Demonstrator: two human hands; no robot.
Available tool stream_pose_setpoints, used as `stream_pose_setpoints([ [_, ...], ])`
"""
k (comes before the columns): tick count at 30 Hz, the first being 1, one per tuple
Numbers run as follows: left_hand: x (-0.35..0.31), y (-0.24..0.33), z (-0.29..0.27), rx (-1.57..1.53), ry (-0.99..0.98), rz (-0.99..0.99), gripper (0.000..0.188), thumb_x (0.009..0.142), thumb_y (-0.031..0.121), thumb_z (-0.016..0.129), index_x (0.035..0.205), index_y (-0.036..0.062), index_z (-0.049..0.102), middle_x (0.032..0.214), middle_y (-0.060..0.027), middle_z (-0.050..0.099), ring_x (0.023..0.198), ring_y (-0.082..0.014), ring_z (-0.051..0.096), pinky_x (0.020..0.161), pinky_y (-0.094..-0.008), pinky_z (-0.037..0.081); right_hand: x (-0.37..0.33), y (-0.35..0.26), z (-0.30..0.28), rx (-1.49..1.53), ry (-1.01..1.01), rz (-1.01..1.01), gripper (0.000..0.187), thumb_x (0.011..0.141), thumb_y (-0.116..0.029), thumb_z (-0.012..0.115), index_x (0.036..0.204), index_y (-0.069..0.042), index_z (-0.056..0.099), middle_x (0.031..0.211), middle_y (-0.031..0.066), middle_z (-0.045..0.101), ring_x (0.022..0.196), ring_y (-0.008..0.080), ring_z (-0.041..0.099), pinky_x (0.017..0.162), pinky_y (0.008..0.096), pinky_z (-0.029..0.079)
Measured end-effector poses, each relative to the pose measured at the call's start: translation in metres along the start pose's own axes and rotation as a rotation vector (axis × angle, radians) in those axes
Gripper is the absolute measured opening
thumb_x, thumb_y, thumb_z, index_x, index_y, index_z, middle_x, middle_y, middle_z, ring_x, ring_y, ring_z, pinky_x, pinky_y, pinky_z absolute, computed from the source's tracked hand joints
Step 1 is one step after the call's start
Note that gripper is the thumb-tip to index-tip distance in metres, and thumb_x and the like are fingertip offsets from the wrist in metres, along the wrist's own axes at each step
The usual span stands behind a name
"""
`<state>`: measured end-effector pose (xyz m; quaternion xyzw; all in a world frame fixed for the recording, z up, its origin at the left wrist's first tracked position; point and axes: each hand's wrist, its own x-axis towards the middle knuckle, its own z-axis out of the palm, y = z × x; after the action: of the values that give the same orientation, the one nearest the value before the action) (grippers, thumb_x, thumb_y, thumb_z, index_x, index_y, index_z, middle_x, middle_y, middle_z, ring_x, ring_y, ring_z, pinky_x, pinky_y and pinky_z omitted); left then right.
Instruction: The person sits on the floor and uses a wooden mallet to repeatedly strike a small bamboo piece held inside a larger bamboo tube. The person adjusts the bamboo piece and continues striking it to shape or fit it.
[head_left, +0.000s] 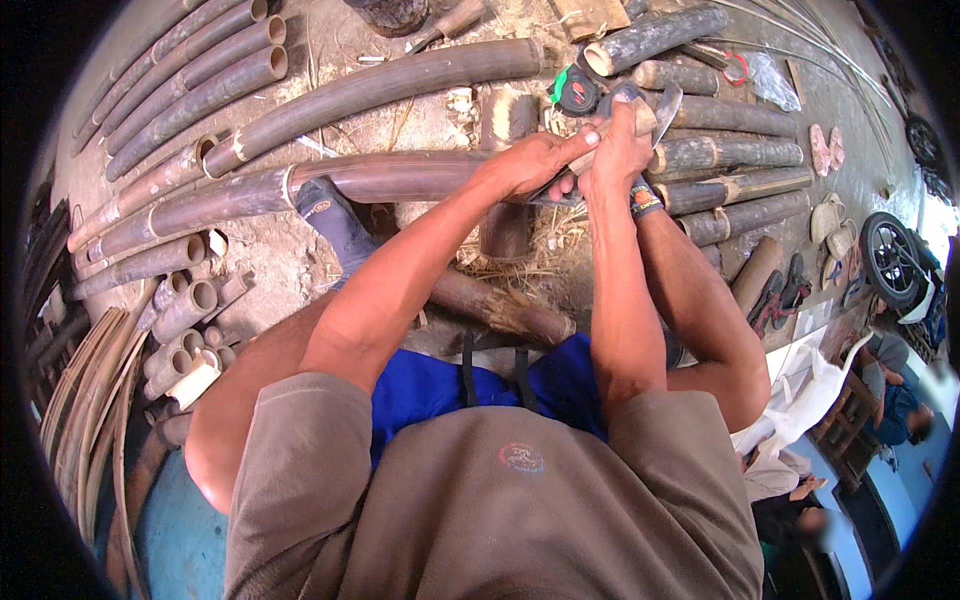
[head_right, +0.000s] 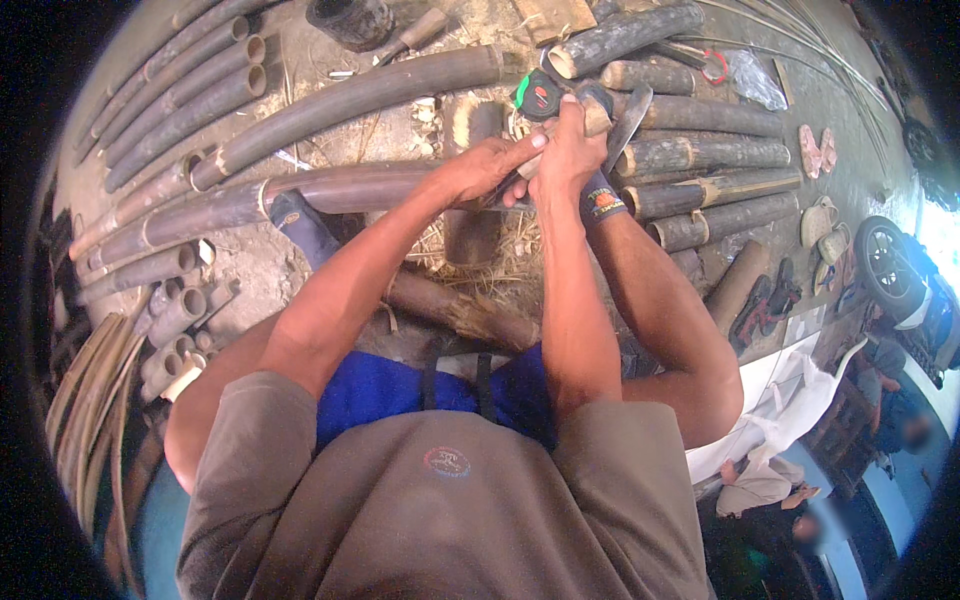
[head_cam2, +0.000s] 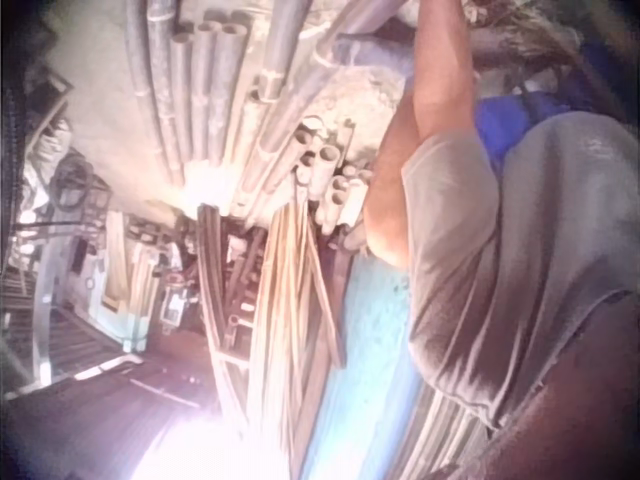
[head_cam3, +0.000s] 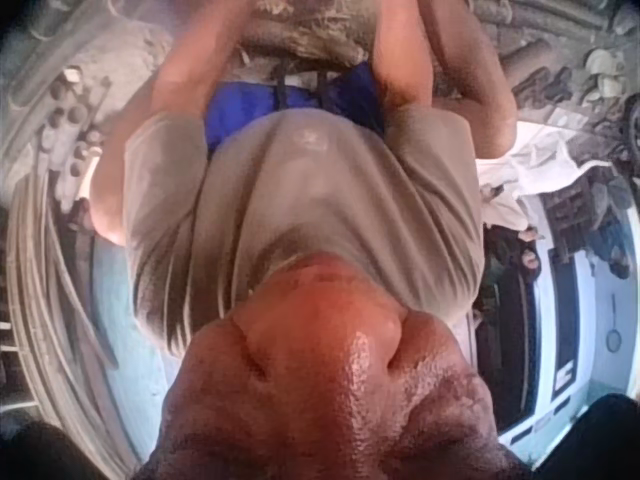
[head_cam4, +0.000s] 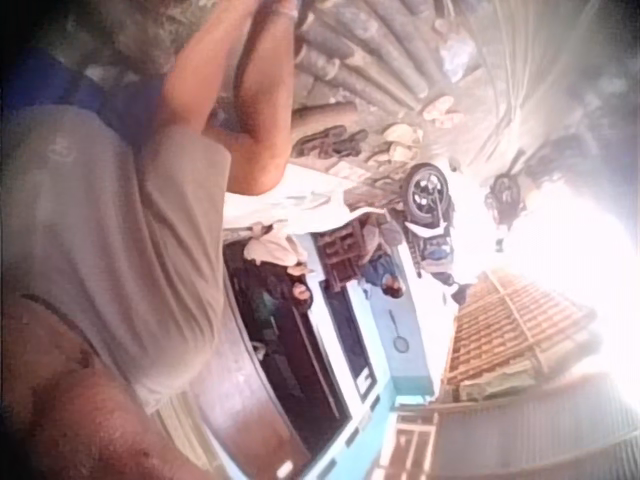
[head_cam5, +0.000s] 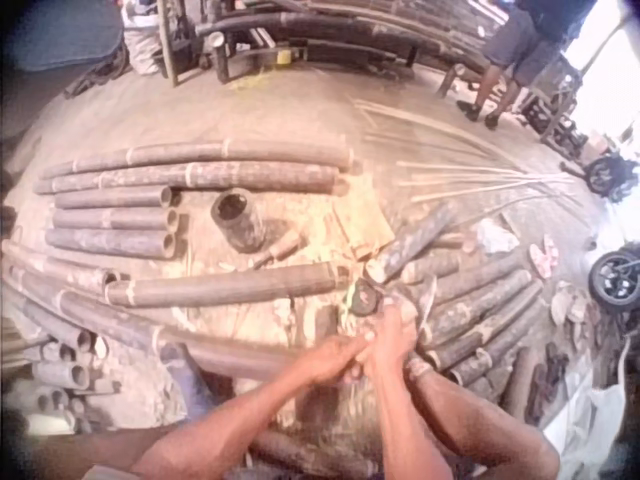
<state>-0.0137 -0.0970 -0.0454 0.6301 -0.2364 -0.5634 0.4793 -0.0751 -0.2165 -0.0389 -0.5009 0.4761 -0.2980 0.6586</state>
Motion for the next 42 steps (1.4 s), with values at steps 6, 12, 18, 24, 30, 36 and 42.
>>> stream_pose_setpoints([
  [6,-0.002,0.038,-0.008,0.157,0.055,0.081,0.092,0.1,0.082,0.037,0.114,0.0004,0.078,0.08,-0.0113,0.071,0.076,-0.0207,0.064,0.071,-0.0402,0.053,-0.014,-0.048,-0.013,0.316,-0.022,0.063,0.044,0.105,-0.044,0.062,0.121,-0.004,0.056,0.084,0.0066,0.06,0.068,0.0198,0.062,0.061,0.0369,0.054],
  [12,-0.045,0.045,-0.041,0.368,0.421,0.231,0.095,0.094,0.084,0.045,0.13,0.0007,0.072,0.114,-0.0251,0.076,0.104,-0.0392,0.071,0.09,-0.0455,0.055,-0.05,-0.084,-0.046,0.393,-0.063,0.057,0.042,0.107,-0.048,0.058,0.111,-0.006,0.054,0.083,0.0067,0.059,0.07,0.0205,0.062,0.061,0.0402,0.057],
  [18,-0.096,-0.055,-0.058,1.105,0.357,0.106,0.095,0.083,0.078,0.069,0.145,0.0052,0.061,0.13,-0.0223,0.068,0.128,-0.0437,0.06,0.109,-0.0507,0.045,-0.113,-0.008,-0.091,-0.392,-0.228,-0.097,0.032,0.104,-0.033,0.068,0.12,-0.007,0.06,0.087,0.0059,0.066,0.077,0.0175,0.064,0.07,0.0346,0.055],
  [24,-0.079,-0.075,-0.106,0.937,0.82,0.204,0.075,0.09,0.053,0.077,0.143,0.0028,0.059,0.143,-0.0254,0.056,0.138,-0.0405,0.05,0.115,-0.0514,0.043,-0.139,0.057,-0.108,-1.121,-0.607,-0.155,0.06,0.089,-0.042,0.079,0.128,0.0,0.061,0.109,0.0306,0.073,0.099,0.0485,0.072,0.086,0.0543,0.056],
  [30,-0.104,-0.097,-0.213,1.254,0.896,-0.199,0.086,0.078,0.03,0.088,0.152,0.0111,0.048,0.139,-0.0163,0.06,0.138,-0.0351,0.051,0.119,-0.0557,0.037,-0.142,0.07,-0.119,-1.439,-0.728,-0.076,0.06,0.086,-0.046,0.08,0.122,-0.001,0.061,0.116,0.0306,0.071,0.104,0.0499,0.07,0.091,0.0563,0.055],
  [36,-0.13,-0.099,-0.233,1.385,0.784,-0.164,0.086,0.067,0.027,0.092,0.143,0.0168,0.054,0.131,-0.0129,0.058,0.132,-0.0347,0.052,0.113,-0.0623,0.039,-0.14,0.029,-0.097,-1.506,-0.811,-0.09,0.083,0.088,-0.058,0.075,0.145,-0.001,0.056,0.144,0.0294,0.058,0.139,0.0478,0.049,0.113,0.0609,0.04],
  [42,-0.174,-0.036,-0.234,1.553,0.819,0.34,0.075,0.063,0.02,0.086,0.133,0.0163,0.058,0.119,-0.0123,0.057,0.124,-0.0355,0.054,0.107,-0.0554,0.04,-0.133,-0.042,-0.059,-1.311,-0.418,-0.904,0.081,0.083,-0.039,0.085,0.148,-0.002,0.053,0.145,0.0289,0.052,0.134,0.0466,0.048,0.113,0.0564,0.04],
])
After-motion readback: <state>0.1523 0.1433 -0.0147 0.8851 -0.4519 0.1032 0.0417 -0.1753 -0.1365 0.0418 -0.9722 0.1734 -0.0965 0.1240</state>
